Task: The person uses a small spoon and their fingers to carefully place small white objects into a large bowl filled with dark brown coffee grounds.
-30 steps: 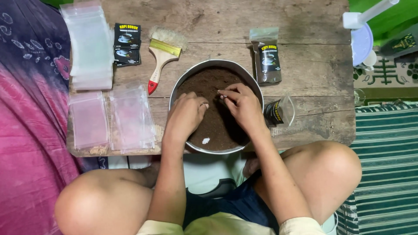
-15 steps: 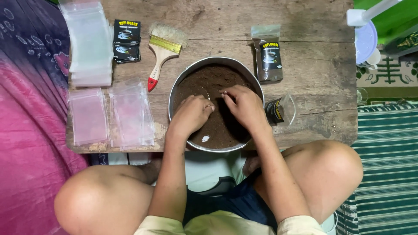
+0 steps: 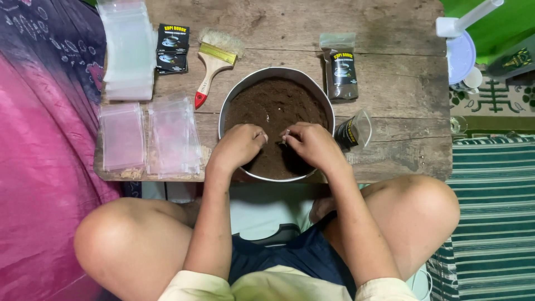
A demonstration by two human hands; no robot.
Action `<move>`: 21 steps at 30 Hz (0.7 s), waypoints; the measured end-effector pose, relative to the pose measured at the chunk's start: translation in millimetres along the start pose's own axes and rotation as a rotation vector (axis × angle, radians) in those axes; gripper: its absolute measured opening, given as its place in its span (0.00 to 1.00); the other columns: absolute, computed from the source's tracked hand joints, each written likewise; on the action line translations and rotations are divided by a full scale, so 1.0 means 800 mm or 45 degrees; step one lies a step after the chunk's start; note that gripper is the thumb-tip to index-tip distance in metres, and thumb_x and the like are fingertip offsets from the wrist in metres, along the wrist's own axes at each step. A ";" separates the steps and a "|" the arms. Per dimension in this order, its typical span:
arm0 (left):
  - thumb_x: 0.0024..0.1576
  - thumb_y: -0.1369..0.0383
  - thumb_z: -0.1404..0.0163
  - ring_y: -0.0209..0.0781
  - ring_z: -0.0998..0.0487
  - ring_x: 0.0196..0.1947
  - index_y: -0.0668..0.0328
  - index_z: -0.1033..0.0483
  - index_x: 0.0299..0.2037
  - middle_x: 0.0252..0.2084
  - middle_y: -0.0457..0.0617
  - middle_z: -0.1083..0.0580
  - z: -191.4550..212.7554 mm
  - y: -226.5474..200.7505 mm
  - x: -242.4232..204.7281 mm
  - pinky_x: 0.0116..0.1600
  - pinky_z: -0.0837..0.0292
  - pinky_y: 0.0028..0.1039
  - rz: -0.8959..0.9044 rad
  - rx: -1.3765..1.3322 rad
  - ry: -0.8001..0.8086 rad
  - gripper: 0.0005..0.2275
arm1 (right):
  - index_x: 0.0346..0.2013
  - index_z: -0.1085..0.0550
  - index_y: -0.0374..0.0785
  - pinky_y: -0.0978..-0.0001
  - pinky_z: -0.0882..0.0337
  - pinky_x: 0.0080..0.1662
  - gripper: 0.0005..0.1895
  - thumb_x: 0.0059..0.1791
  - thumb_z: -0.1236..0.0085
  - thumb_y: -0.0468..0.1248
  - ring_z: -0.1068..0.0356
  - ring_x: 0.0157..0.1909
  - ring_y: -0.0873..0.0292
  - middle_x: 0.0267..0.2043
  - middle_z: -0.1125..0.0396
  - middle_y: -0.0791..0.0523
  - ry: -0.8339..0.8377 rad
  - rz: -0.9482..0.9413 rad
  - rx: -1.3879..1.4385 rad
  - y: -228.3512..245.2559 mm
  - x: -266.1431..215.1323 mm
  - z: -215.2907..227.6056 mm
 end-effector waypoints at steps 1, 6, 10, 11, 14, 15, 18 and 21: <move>0.60 0.65 0.55 0.68 0.21 0.41 0.63 0.17 0.33 0.34 0.65 0.21 0.003 -0.005 -0.008 0.46 0.26 0.53 -0.003 0.002 -0.002 0.13 | 0.43 0.19 0.45 0.47 0.25 0.48 0.10 0.52 0.45 0.41 0.25 0.48 0.40 0.43 0.24 0.52 -0.004 0.001 -0.001 0.002 -0.004 0.002; 0.58 0.66 0.54 0.69 0.19 0.44 0.62 0.16 0.35 0.37 0.65 0.19 -0.023 -0.004 -0.013 0.47 0.25 0.51 0.070 0.033 0.212 0.12 | 0.38 0.18 0.46 0.45 0.25 0.47 0.10 0.50 0.44 0.44 0.24 0.48 0.41 0.42 0.23 0.54 0.131 -0.083 -0.017 -0.004 -0.012 -0.013; 0.60 0.67 0.54 0.67 0.19 0.43 0.60 0.15 0.38 0.36 0.65 0.19 -0.039 0.011 0.017 0.47 0.24 0.49 0.041 -0.005 0.168 0.12 | 0.36 0.18 0.50 0.50 0.24 0.45 0.10 0.50 0.44 0.47 0.23 0.43 0.44 0.37 0.23 0.57 0.075 -0.067 -0.189 -0.022 0.002 -0.029; 0.60 0.67 0.54 0.66 0.18 0.43 0.58 0.15 0.39 0.36 0.63 0.19 -0.034 0.011 0.020 0.47 0.24 0.49 0.042 -0.060 0.118 0.12 | 0.36 0.19 0.51 0.50 0.24 0.45 0.09 0.50 0.44 0.47 0.23 0.43 0.45 0.37 0.23 0.57 0.022 -0.040 -0.212 -0.023 0.006 -0.029; 0.61 0.68 0.54 0.62 0.18 0.43 0.55 0.15 0.42 0.36 0.60 0.19 -0.021 0.010 0.026 0.48 0.24 0.47 0.059 -0.166 0.013 0.11 | 0.38 0.19 0.52 0.52 0.24 0.43 0.09 0.51 0.44 0.48 0.23 0.42 0.47 0.36 0.24 0.58 -0.074 0.003 -0.263 -0.025 0.016 -0.031; 0.62 0.68 0.53 0.60 0.17 0.43 0.54 0.15 0.43 0.35 0.59 0.19 -0.017 0.009 0.028 0.48 0.23 0.46 0.068 -0.211 -0.037 0.11 | 0.39 0.19 0.52 0.53 0.24 0.42 0.09 0.52 0.44 0.48 0.23 0.42 0.48 0.36 0.24 0.58 -0.124 0.014 -0.289 -0.027 0.018 -0.030; 0.61 0.70 0.53 0.62 0.18 0.44 0.58 0.16 0.45 0.37 0.60 0.19 -0.007 0.001 0.025 0.50 0.24 0.47 0.016 -0.330 -0.156 0.11 | 0.42 0.19 0.51 0.51 0.24 0.43 0.09 0.53 0.45 0.45 0.23 0.42 0.46 0.36 0.24 0.56 -0.228 0.008 -0.222 -0.017 0.021 -0.021; 0.62 0.69 0.53 0.62 0.19 0.44 0.57 0.16 0.44 0.38 0.59 0.19 -0.001 0.002 0.032 0.50 0.24 0.47 -0.017 -0.391 -0.262 0.10 | 0.45 0.19 0.53 0.53 0.24 0.43 0.09 0.53 0.44 0.46 0.23 0.42 0.49 0.37 0.24 0.58 -0.323 -0.005 -0.207 -0.023 0.031 -0.022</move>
Point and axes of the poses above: each hand's wrist, its own x-axis towards the middle knuckle, its own z-axis out of the back of the hand, y = z × x, the point moved 5 cm from there along x, towards the middle knuckle
